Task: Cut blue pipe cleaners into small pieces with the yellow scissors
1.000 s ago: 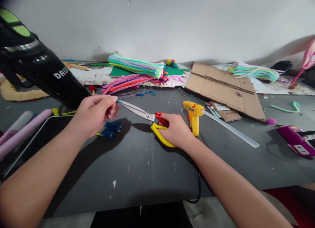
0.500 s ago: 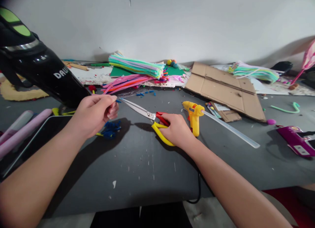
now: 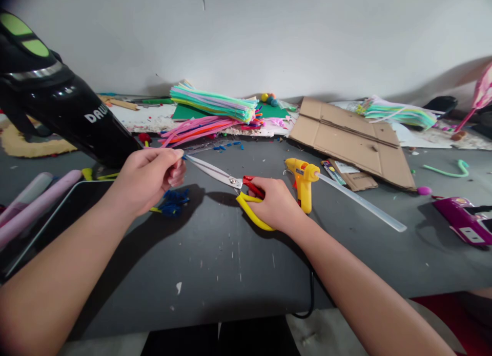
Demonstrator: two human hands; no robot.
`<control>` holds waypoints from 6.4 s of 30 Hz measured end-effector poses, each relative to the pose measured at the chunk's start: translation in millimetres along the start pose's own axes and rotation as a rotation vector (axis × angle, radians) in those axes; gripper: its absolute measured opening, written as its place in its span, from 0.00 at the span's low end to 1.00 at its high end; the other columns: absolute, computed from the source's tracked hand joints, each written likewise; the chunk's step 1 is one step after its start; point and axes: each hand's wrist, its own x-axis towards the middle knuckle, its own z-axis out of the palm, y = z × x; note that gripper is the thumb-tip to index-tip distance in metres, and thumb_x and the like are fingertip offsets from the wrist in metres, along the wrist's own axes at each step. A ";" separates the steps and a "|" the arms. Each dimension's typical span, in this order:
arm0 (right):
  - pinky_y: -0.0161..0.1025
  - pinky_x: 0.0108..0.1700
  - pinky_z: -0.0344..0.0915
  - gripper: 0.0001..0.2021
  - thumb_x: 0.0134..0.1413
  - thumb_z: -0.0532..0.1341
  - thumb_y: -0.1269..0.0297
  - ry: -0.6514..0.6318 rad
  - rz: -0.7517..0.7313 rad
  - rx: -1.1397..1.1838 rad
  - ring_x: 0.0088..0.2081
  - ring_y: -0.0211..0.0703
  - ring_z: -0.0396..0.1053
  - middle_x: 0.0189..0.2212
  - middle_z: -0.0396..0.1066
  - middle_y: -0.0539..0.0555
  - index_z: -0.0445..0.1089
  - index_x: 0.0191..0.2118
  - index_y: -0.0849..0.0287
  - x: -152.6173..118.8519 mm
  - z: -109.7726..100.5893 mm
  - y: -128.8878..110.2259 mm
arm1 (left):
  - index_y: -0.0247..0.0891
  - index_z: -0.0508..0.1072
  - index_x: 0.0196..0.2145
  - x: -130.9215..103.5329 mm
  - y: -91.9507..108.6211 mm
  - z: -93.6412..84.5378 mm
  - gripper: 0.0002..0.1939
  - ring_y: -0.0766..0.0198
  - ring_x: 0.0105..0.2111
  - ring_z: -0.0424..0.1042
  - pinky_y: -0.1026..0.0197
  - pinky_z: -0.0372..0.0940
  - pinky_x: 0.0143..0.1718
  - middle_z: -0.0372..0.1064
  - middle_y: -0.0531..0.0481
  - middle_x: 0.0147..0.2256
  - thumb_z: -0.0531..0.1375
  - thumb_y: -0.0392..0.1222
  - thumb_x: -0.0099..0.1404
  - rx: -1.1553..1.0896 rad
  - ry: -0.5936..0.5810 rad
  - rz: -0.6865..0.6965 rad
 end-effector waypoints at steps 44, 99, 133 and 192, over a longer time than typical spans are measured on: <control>0.33 0.21 0.46 0.19 0.46 0.68 0.48 -0.054 0.251 0.802 0.20 0.31 0.50 0.18 0.55 0.44 0.69 0.30 0.60 7.8 7.3 -30.5 | 0.37 0.67 0.22 -15.3 -8.6 32.2 0.16 0.70 0.20 0.59 0.65 0.53 0.22 0.59 0.54 0.20 0.57 0.46 0.65 -0.024 -0.209 -0.095; 0.33 0.17 0.48 0.11 0.56 0.60 0.62 -0.143 0.281 1.103 0.15 0.30 0.51 0.15 0.56 0.44 0.62 0.25 0.58 7.1 8.5 -30.3 | 0.36 0.76 0.37 -21.4 1.1 25.9 0.13 0.66 0.31 0.70 0.64 0.65 0.32 0.74 0.50 0.31 0.60 0.50 0.64 0.363 -0.334 0.101; 0.32 0.18 0.49 0.12 0.55 0.61 0.60 -0.164 0.282 1.093 0.15 0.30 0.52 0.15 0.56 0.43 0.62 0.24 0.58 5.0 8.0 -34.5 | 0.34 0.77 0.35 -20.1 -1.5 27.7 0.14 0.66 0.27 0.70 0.65 0.66 0.30 0.75 0.47 0.29 0.62 0.49 0.62 0.263 -0.315 0.003; 0.35 0.27 0.47 0.16 0.49 0.63 0.63 0.002 -0.044 -0.073 0.25 0.34 0.46 0.19 0.52 0.44 0.52 0.23 0.57 -0.3 2.8 -1.5 | 0.35 0.76 0.33 -1.0 8.1 -37.8 0.11 0.66 0.26 0.68 0.66 0.63 0.28 0.72 0.49 0.27 0.61 0.47 0.61 0.632 -0.064 0.240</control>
